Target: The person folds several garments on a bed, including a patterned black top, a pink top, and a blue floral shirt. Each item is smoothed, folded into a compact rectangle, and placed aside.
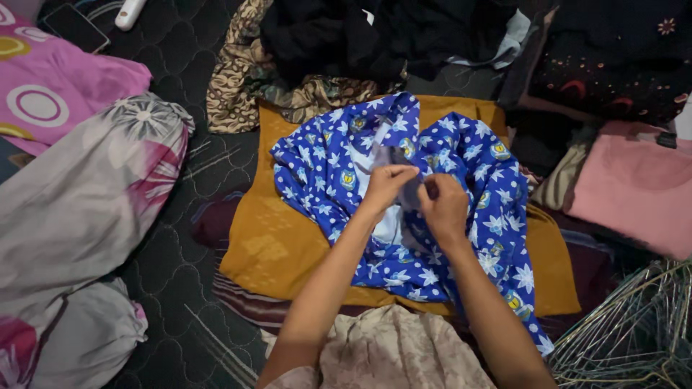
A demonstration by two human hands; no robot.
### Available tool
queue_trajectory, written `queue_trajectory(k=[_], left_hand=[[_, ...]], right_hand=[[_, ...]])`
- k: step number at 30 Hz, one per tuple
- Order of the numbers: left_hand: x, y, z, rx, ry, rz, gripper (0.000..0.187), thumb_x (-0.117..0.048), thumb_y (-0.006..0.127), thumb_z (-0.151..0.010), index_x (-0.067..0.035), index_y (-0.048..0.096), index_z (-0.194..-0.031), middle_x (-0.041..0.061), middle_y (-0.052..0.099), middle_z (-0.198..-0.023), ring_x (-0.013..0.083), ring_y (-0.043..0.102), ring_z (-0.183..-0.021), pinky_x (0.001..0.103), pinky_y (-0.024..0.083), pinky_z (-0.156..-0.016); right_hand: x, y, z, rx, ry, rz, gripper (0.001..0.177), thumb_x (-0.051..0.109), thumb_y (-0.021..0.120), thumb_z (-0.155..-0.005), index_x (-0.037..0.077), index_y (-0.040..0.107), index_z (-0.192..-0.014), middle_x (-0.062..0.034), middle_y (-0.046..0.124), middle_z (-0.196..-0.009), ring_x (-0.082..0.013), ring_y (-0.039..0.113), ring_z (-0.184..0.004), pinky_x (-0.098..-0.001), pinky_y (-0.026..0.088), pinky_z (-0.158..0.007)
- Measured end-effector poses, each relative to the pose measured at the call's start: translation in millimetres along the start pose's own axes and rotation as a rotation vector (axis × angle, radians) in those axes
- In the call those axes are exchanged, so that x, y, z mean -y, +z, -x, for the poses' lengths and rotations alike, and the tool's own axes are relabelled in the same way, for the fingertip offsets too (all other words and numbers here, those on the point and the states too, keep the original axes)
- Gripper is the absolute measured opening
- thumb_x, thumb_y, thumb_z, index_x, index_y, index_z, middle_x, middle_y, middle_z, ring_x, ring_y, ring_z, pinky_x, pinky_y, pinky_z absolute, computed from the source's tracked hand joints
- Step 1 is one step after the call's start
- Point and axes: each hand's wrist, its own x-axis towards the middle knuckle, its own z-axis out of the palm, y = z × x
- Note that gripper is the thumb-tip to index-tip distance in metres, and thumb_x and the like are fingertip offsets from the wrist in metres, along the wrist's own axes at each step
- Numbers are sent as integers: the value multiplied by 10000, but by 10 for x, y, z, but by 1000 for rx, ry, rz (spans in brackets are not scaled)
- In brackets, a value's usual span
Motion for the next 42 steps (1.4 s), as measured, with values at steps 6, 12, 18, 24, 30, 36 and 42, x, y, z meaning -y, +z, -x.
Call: queue_trajectory(k=[6,12,18,24,30,36,42], left_hand=[[-87,-607,-2,-347,79,-1257,429,-312,819,-754,-42,702,-1066,194,712,-1056,408,678,-1018,498,527,-810],[446,-1269,-176,-413,-12,-1103,473,-275,824,-802,30,644,-1116,263,669,-1090,449,665,-1006,486,541,-881],[677,-1408,-287,-433,13,-911,201,-202,746,-925,-38,773,-1037,241,742,-951,414,718,-916,460,567,-829],[187,-1198,402,-197,-39,-94,214,-176,675,-978,-27,741,-1116,53,754,-914,105,647,-811,258,512,-726],[45,-915,957,-16,-274,592,166,-130,616,-1051,2,665,-1141,10,687,-1026,95,632,-961,249,511,-884],[84,-793,1086,-28,-421,708,213,-167,603,-1018,-3,657,-1142,49,731,-1044,116,695,-953,268,553,-873],[149,-667,1104,-62,-274,380,119,-86,715,-958,4,726,-1036,34,732,-937,81,673,-858,233,526,-791]], right_hand=[[-846,424,80,43,433,-699,132,139,771,-930,33,726,-995,46,691,-845,-41,606,-733,-204,464,-672],[-1165,518,207,113,672,-847,101,138,777,-919,82,720,-981,92,622,-782,-15,482,-646,-185,350,-591],[-1037,327,85,169,766,-1078,84,153,734,-969,90,680,-984,85,603,-826,-24,508,-712,-190,374,-653],[-729,-73,-20,133,887,-1338,98,136,683,-968,120,663,-1063,84,654,-928,-31,604,-847,-183,432,-751],[-259,-62,143,183,692,-1060,91,85,745,-945,80,718,-1032,56,678,-923,-47,593,-822,-198,447,-742],[109,100,490,316,655,-833,82,86,761,-919,43,736,-985,33,707,-877,-39,623,-777,-196,460,-687],[109,216,637,330,628,-853,117,80,768,-897,38,719,-995,40,706,-855,-27,625,-754,-183,470,-671]])
